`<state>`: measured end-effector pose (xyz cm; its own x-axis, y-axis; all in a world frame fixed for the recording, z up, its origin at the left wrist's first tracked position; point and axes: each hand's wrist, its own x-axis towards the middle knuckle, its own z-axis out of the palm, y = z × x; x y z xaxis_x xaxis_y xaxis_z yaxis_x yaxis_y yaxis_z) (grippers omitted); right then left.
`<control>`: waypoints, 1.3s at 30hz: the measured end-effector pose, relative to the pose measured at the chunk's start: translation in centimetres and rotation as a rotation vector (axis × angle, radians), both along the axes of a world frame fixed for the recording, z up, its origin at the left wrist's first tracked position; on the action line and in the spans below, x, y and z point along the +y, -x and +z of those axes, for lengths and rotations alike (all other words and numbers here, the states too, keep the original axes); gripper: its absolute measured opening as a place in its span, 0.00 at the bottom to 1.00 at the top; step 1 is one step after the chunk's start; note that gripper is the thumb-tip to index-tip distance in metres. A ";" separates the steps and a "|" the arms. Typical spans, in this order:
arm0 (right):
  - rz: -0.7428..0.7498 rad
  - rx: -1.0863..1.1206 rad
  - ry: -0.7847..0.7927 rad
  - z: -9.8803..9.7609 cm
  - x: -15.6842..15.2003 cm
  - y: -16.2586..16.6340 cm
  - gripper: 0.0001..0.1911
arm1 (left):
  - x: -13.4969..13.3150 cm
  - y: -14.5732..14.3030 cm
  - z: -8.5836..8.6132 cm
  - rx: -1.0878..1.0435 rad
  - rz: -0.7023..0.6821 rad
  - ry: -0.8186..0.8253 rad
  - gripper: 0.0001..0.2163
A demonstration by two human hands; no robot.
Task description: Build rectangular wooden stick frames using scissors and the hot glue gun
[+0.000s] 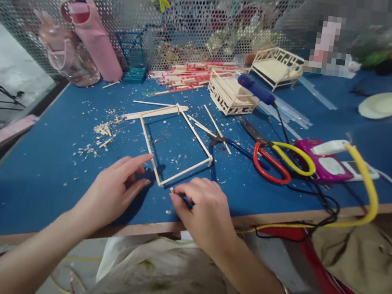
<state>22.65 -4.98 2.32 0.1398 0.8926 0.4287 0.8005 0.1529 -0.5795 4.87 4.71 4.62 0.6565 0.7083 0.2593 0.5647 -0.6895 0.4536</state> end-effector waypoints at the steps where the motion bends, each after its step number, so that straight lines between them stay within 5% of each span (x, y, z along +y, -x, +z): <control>1: -0.003 -0.037 -0.018 -0.3 0.1 0.2 0.06 | 0.6 -0.3 -0.1 0.056 -0.035 -0.077 0.18; 8: -0.016 -0.071 -0.055 -0.7 0.5 0.9 0.05 | 1.3 -1.3 -0.9 0.045 -0.267 -0.345 0.11; 18: -0.075 -0.067 -0.048 -0.9 1.5 1.6 0.07 | 1.2 -1.9 0.0 -0.130 -0.225 -0.254 0.10; 39: -0.086 -0.128 -0.043 -1.5 1.6 2.0 0.07 | 0.6 -1.2 -0.1 -0.097 -0.273 -0.189 0.11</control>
<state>20.65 -3.35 0.87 0.1568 0.8601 0.4855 0.8785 0.1032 -0.4665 6.07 5.27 4.51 0.7814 0.4433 0.4391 0.3082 -0.8861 0.3462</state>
